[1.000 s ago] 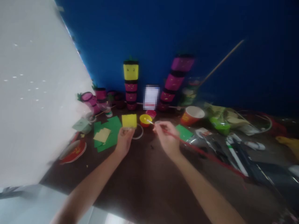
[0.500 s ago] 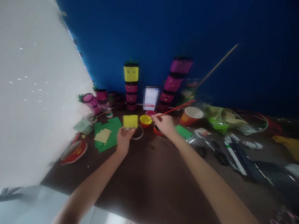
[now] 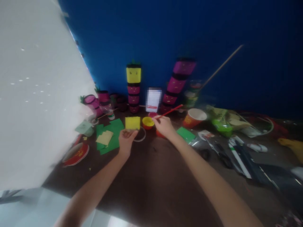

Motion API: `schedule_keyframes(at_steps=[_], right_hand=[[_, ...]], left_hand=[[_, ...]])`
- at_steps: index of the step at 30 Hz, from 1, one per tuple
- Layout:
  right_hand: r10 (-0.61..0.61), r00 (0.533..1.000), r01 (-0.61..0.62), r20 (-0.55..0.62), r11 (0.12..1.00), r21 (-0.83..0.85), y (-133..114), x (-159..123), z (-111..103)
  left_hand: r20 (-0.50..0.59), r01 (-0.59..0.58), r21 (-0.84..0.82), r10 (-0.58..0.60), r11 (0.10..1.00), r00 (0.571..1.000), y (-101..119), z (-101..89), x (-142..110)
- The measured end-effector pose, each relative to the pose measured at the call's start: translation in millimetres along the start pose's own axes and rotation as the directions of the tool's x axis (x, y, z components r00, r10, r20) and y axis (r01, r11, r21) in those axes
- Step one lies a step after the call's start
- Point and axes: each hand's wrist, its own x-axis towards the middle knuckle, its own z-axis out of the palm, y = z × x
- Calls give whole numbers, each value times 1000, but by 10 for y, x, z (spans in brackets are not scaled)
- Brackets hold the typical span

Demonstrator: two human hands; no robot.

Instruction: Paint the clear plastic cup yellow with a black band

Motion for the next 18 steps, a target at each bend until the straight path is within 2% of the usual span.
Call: schedule_keyframes(at_steps=[5,8,10,14,18], right_hand=[[47,989,-41,-137,998,52,-98,-137,-122],[138,956,-66,-257,961,270,-281,-344,-216],[148,945,-35,-292,932,360,-431,-504,-249],[50,958,36,-284,956,291,-660,-734,-236],[38,963,53,-268,945,322,-695,-789,-162]], left_hand=[[-25,3,27,-2,1000,1000,-2,2,1],[-7,0,34,0,999,1000,-8,1,3],[1,1,39,-1,999,1000,-11,-2,2],[-8,7,50,-7,999,1000,-2,-5,-7],[-8,22,4,-22,1000,1000,16,-2,-14]])
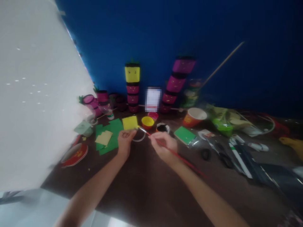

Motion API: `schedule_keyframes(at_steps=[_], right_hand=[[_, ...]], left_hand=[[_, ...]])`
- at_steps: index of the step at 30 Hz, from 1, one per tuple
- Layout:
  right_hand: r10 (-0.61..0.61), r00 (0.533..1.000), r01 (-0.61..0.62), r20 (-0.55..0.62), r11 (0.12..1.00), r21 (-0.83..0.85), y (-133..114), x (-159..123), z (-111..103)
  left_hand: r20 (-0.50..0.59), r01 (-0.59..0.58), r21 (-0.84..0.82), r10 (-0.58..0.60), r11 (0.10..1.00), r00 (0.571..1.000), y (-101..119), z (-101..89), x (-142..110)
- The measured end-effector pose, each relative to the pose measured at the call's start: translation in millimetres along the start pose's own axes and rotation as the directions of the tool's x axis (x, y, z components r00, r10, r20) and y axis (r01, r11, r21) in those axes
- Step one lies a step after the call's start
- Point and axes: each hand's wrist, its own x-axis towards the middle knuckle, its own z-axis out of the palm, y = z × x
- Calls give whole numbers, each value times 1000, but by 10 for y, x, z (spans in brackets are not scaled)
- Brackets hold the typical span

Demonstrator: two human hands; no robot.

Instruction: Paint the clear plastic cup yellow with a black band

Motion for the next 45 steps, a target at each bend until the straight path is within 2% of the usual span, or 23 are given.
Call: schedule_keyframes(at_steps=[7,16,30,35,39,45], right_hand=[[-77,993,79,84,997,-19,95,-63,67],[-177,980,179,86,984,-16,89,-90,83],[-143,985,145,92,989,-7,68,-95,66],[-81,995,79,56,996,37,101,-121,55],[97,995,-97,6,993,62,125,-121,38],[340,940,-338,14,929,152,122,-166,142]], left_hand=[[13,4,-16,-4,1000,1000,-3,-2,-17],[57,-9,-7,9,1000,998,-23,-8,-50],[48,-12,-13,13,1000,999,-13,5,-62],[49,-9,-43,11,999,999,-24,-1,-51],[90,22,-121,-11,992,996,9,41,-70],[245,129,-152,-89,980,965,150,198,-208]])
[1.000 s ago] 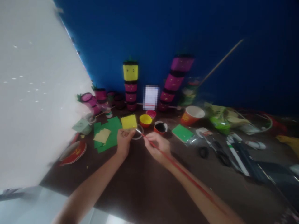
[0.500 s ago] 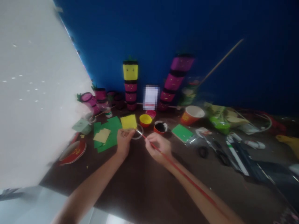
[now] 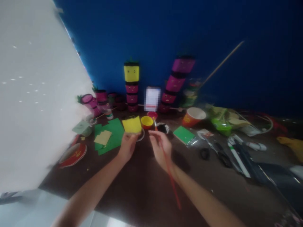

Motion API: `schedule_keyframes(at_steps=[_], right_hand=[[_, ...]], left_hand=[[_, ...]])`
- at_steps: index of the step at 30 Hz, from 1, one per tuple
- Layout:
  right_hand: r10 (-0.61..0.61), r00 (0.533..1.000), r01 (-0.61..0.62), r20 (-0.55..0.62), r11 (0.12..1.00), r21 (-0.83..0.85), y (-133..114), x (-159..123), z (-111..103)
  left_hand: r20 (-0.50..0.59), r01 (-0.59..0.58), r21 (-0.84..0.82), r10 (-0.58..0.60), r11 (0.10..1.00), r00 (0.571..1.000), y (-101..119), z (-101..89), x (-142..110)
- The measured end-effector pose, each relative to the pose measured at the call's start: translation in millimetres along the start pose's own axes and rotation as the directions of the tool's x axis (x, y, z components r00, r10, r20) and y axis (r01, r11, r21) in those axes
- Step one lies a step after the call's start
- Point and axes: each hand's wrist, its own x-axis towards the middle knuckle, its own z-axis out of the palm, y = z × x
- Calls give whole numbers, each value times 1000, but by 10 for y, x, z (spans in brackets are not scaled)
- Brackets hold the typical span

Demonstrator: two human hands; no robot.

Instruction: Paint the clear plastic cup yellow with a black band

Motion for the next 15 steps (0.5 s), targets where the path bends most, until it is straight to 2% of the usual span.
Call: schedule_keyframes(at_steps=[6,11,15], right_hand=[[132,990,-140,58,971,195,40,-53,111],[163,984,-178,78,948,265,24,-46,119],[165,984,-179,74,943,281,1,-37,120]], left_hand=[[81,31,37,-34,999,996,-20,52,-124],[166,45,46,-52,998,985,-84,7,-181],[159,63,57,-71,996,985,-84,20,-200]])
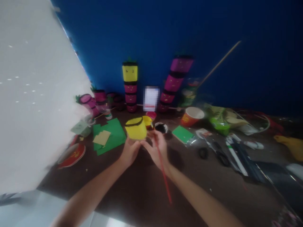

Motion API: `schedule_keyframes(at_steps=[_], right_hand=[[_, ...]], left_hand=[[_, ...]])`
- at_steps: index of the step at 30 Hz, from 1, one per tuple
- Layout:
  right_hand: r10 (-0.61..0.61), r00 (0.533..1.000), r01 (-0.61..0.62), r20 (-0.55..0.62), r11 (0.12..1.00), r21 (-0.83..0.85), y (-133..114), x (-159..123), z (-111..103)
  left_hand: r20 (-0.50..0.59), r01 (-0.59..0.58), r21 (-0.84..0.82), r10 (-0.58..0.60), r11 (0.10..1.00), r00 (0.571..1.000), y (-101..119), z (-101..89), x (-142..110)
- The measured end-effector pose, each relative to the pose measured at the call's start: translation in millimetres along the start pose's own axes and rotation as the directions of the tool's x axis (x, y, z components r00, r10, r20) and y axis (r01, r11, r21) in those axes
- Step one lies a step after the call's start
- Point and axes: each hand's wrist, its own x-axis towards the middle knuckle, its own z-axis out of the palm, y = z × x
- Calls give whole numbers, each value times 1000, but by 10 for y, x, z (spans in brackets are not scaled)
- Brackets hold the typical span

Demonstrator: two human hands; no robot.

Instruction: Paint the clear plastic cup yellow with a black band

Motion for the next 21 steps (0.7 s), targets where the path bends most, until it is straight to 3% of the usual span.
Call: schedule_keyframes(at_steps=[14,21], right_hand=[[-14,1000,13,10,994,106,-61,3,-14],[-8,1000,7,7,995,95,-82,2,-30]], left_hand=[[35,14,-71,-12,997,999,-1,-68,2],[-3,46,-34,-46,998,999,63,-78,5]])
